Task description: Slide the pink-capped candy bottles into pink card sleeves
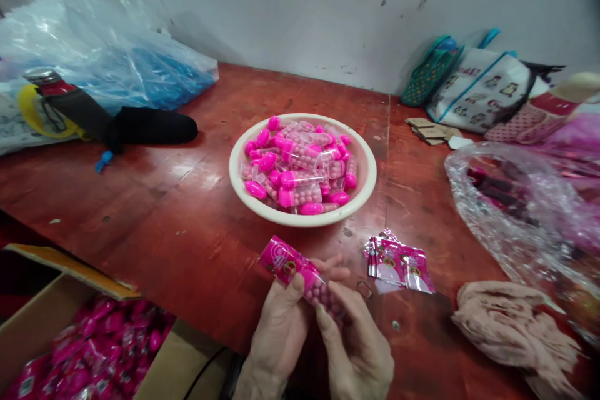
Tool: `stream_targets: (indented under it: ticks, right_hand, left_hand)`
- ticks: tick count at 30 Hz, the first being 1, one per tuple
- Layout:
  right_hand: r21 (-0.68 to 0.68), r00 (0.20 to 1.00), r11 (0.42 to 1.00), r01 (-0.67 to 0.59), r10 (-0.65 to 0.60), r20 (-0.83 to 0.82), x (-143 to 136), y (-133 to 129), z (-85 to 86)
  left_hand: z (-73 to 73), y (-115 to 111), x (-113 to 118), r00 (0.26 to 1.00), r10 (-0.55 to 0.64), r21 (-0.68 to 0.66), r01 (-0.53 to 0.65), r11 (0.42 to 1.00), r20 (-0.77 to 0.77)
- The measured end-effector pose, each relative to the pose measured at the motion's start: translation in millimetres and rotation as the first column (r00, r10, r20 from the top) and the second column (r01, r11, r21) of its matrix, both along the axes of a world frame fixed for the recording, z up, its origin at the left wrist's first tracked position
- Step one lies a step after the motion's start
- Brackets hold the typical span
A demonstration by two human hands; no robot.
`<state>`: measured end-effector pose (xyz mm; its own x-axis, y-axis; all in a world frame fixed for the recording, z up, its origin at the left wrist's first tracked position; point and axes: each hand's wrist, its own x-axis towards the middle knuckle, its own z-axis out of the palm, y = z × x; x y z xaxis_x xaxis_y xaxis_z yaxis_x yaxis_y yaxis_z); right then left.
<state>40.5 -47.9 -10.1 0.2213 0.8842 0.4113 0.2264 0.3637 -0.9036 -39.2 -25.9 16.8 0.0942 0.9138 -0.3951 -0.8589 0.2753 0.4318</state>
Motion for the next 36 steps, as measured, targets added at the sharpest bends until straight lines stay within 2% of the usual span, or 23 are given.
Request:
stream_targets:
  ticks: [2, 5, 7, 10, 13, 15, 19, 20, 22, 25, 27, 29, 33, 36]
  right_hand:
    - [-0.043, 0.996, 0.999, 0.0, -0.004, -0.092, -2, -1, 0.5]
    - [-0.062, 0.989, 0.993, 0.101, -0.107, -0.105, -6, -3, 2.0]
    - [-0.134, 0.978, 0.985, 0.107, -0.128, -0.165, -9, -3, 2.9]
    - [-0.323, 0.9, 0.946, -0.022, -0.121, -0.418, -11, 0, 4.4]
    - [-0.384, 0.808, 0.915, -0.124, -0.132, -0.575, -14, 3, 5.1]
    - [-0.375, 0.803, 0.923, -0.084, -0.161, -0.574, -16, 2, 3.8]
    - [-0.362, 0.859, 0.927, 0.095, -0.26, -0.441, -20, -2, 0.0]
    - [-0.363, 0.861, 0.928, 0.085, -0.252, -0.441, -20, -2, 0.3]
    - [-0.382, 0.829, 0.924, -0.033, -0.188, -0.527, -19, 0, 2.9]
    - [-0.426, 0.724, 0.866, -0.263, -0.115, -0.68, -17, 5, 9.1]
    - [-0.451, 0.707, 0.823, -0.345, -0.088, -0.702, -16, 7, 11.4]
    - [-0.482, 0.744, 0.801, -0.356, -0.069, -0.664, -14, 5, 11.1]
    - [-0.528, 0.855, 0.809, -0.258, -0.063, -0.515, -10, 1, 7.2]
    - [-0.544, 0.854, 0.775, -0.322, -0.011, -0.52, -9, 1, 5.9]
  left_hand:
    - [0.7, -1, 2, 1.0, -0.002, 0.009, 0.002, 1.0, -0.002]
    - [4.0, -1, 5, 0.999, -0.008, -0.008, 0.008, 1.0, -0.031]
    - [5.1, -1, 4, 0.999, 0.013, -0.007, -0.014, 1.0, -0.05]
    - [3.6, 1, 0, 0.994, 0.068, -0.014, -0.069, 0.997, -0.088]
    - [0.5, 1, 1, 0.98, 0.115, -0.02, -0.119, 0.993, -0.16]
    - [-1.3, -1, 6, 0.964, 0.135, -0.012, -0.141, 0.99, -0.229]
    - [-4.3, -6, 13, 0.941, 0.112, -0.033, -0.13, 0.991, -0.32]
    - [-4.8, -6, 12, 0.942, 0.111, -0.037, -0.129, 0.991, -0.317]
    - [-5.4, -5, 9, 0.946, 0.126, -0.017, -0.137, 0.99, -0.298]
    - [-4.9, -1, 1, 0.944, 0.114, -0.004, -0.121, 0.993, -0.309]
    - [-4.3, -1, -2, 0.933, 0.088, -0.042, -0.11, 0.993, -0.35]
    - [-4.7, -2, -1, 0.922, 0.073, -0.075, -0.11, 0.991, -0.381]
    - [-7.9, -7, 4, 0.927, 0.033, -0.099, -0.075, 0.992, -0.374]
    - [-8.3, -5, 2, 0.932, 0.003, -0.101, -0.042, 0.994, -0.362]
